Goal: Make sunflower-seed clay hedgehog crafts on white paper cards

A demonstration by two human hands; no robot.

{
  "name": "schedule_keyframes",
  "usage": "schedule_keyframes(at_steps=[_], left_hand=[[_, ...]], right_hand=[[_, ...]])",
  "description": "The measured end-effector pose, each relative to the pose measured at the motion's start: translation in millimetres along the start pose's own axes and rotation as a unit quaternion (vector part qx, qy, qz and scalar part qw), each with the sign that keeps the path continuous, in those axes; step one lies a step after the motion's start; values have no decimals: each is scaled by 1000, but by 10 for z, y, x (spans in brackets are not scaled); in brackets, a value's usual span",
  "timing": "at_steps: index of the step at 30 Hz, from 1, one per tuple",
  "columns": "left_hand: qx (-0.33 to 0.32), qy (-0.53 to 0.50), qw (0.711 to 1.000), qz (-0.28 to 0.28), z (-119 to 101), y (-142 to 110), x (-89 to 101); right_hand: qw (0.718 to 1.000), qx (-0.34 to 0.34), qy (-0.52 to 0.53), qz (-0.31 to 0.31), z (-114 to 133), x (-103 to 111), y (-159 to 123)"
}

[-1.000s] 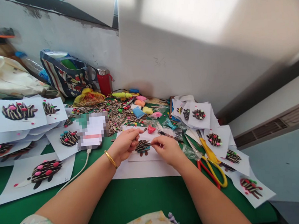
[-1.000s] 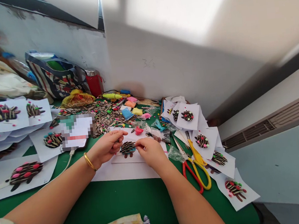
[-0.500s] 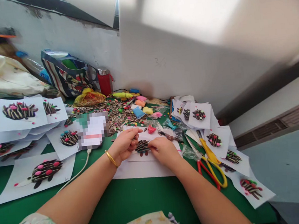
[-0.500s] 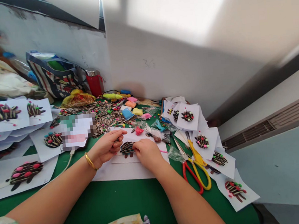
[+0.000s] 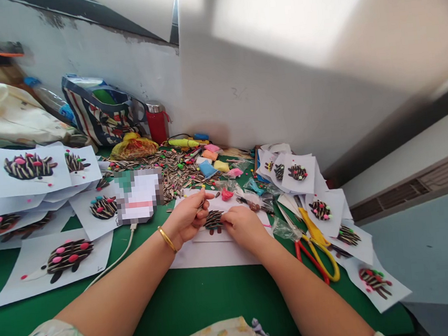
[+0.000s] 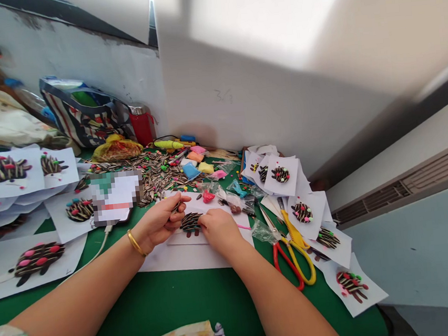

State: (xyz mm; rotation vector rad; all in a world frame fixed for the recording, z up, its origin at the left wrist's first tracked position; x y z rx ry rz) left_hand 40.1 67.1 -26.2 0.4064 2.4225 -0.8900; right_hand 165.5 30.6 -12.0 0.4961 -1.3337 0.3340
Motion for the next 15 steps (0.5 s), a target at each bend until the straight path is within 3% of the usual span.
schedule_keyframes(at_steps=[8, 15], left_hand=[[43, -16, 998, 44, 51, -23, -59], [86, 44, 991, 90, 186, -70, -159]], right_hand=[[998, 16, 52, -38, -4, 71, -24], [967, -14, 172, -189, -45, 392, -162]])
Point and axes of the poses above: each hand's wrist, its own y-axis towards the middle knuckle, its own x-axis out of the back of the hand, z = x × y, the point moved 7 cm from there along y, towards the middle knuckle, and after that the axes turned 8 degrees about x, right-handed, at the moved point
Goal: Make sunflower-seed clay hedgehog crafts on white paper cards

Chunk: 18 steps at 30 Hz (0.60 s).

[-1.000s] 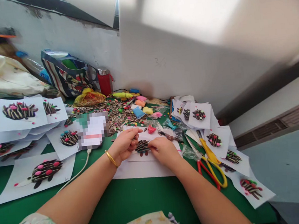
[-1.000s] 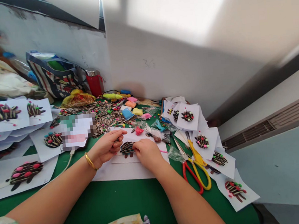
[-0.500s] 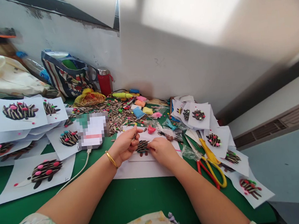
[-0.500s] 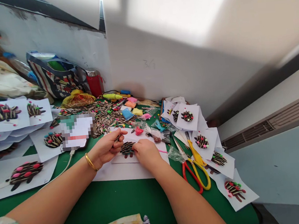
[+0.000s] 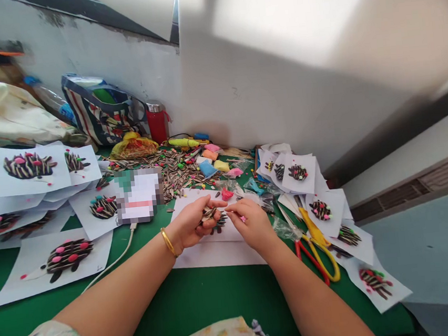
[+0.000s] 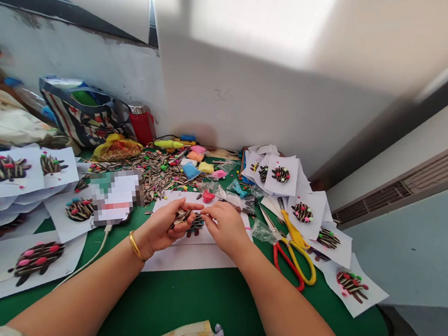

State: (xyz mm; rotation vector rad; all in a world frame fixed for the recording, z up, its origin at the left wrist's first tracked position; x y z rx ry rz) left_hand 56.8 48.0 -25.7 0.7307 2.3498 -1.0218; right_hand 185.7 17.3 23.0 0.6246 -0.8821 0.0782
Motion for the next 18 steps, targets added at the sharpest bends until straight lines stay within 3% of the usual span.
schedule_keyframes(at_steps=[8, 14, 18], left_hand=[[6, 99, 995, -13, 128, -27, -124], [-7, 145, 989, -2, 62, -66, -157], [-21, 164, 986, 19, 68, -61, -174]], right_hand=[[991, -26, 129, 16, 78, -93, 3], [985, -68, 153, -34, -25, 31, 1], [980, -92, 175, -36, -105, 22, -13]])
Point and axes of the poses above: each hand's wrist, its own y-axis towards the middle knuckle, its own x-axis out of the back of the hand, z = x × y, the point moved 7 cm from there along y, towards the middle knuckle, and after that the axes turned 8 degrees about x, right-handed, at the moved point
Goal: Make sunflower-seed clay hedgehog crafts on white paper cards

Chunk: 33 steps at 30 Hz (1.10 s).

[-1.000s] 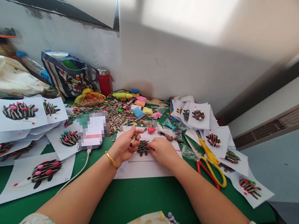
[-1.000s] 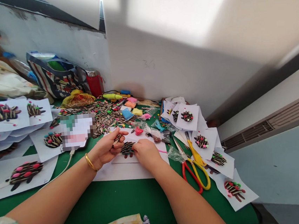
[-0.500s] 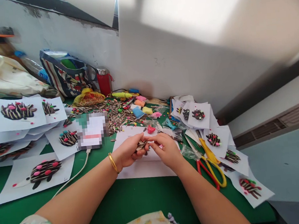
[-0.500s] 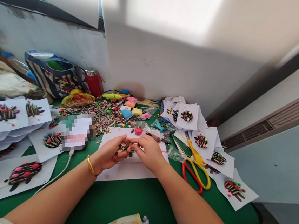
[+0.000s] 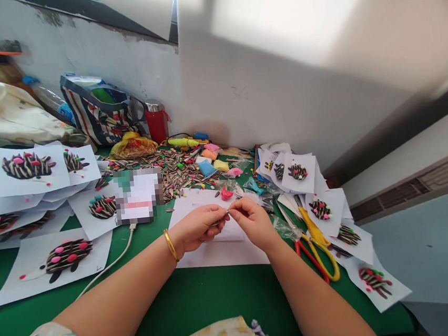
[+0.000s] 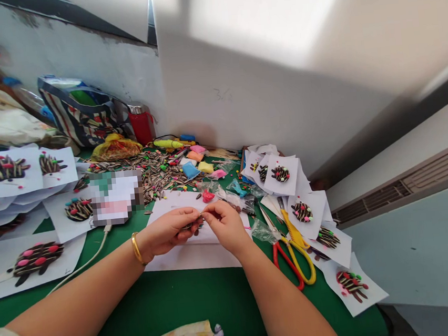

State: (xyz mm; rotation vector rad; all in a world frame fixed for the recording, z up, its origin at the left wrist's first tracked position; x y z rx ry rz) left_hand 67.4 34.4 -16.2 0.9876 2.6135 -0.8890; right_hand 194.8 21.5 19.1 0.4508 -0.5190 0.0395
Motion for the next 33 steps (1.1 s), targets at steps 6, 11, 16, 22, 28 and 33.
schedule_keyframes(at_steps=[6, 11, 16, 22, 28, 33], left_hand=[[-34, -22, 999, -19, -1, 39, 71], [-46, -11, 998, -43, -42, 26, 119], [-53, 21, 996, -68, -51, 21, 131], [-52, 32, 996, -72, -46, 42, 148], [-70, -42, 988, -129, -162, 5, 324], [-73, -99, 981, -147, -182, 11, 438]], right_hand=[[1000, -7, 15, -14, 22, -40, -25], [999, 29, -16, -19, 85, -17, -14], [999, 31, -40, -7, 84, -42, -15], [997, 56, -38, -25, 85, 9, -8], [990, 18, -131, 44, -131, 17, 23], [972, -3, -208, 108, -224, -98, 4]])
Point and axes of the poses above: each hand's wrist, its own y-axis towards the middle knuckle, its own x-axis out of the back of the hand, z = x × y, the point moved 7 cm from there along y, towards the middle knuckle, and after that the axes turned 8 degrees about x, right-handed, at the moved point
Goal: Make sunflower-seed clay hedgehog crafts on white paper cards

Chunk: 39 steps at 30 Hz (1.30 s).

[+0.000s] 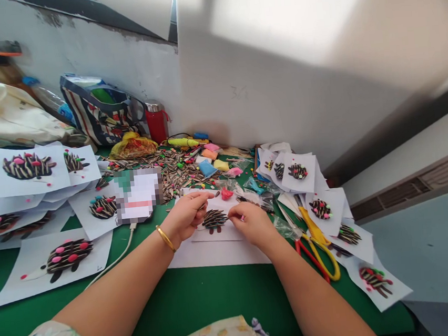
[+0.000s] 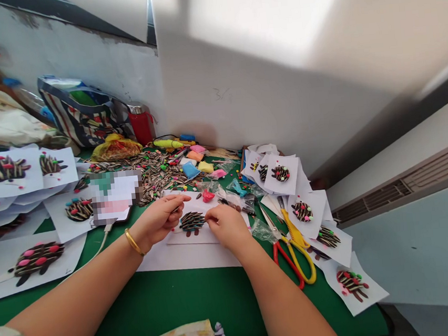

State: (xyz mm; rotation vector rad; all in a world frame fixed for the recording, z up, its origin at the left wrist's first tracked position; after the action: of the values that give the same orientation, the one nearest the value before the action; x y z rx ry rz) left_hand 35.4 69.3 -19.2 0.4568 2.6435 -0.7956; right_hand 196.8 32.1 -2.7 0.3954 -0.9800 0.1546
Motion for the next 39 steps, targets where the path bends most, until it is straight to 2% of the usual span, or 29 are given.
schedule_keyframes(at_steps=[6, 18, 30, 39], left_hand=[[-4, -37, 999, -21, -3, 40, 53], [-6, -57, 998, -23, 3, 67, 78], [-12, -71, 997, -11, 10, 82, 70], [-10, -68, 997, -20, 7, 74, 71]], right_hand=[[1000, -2, -11, 25, 45, -72, 15], [995, -23, -64, 73, 91, -122, 24], [994, 3, -93, 65, 83, -143, 33], [987, 5, -136, 87, 98, -173, 59]])
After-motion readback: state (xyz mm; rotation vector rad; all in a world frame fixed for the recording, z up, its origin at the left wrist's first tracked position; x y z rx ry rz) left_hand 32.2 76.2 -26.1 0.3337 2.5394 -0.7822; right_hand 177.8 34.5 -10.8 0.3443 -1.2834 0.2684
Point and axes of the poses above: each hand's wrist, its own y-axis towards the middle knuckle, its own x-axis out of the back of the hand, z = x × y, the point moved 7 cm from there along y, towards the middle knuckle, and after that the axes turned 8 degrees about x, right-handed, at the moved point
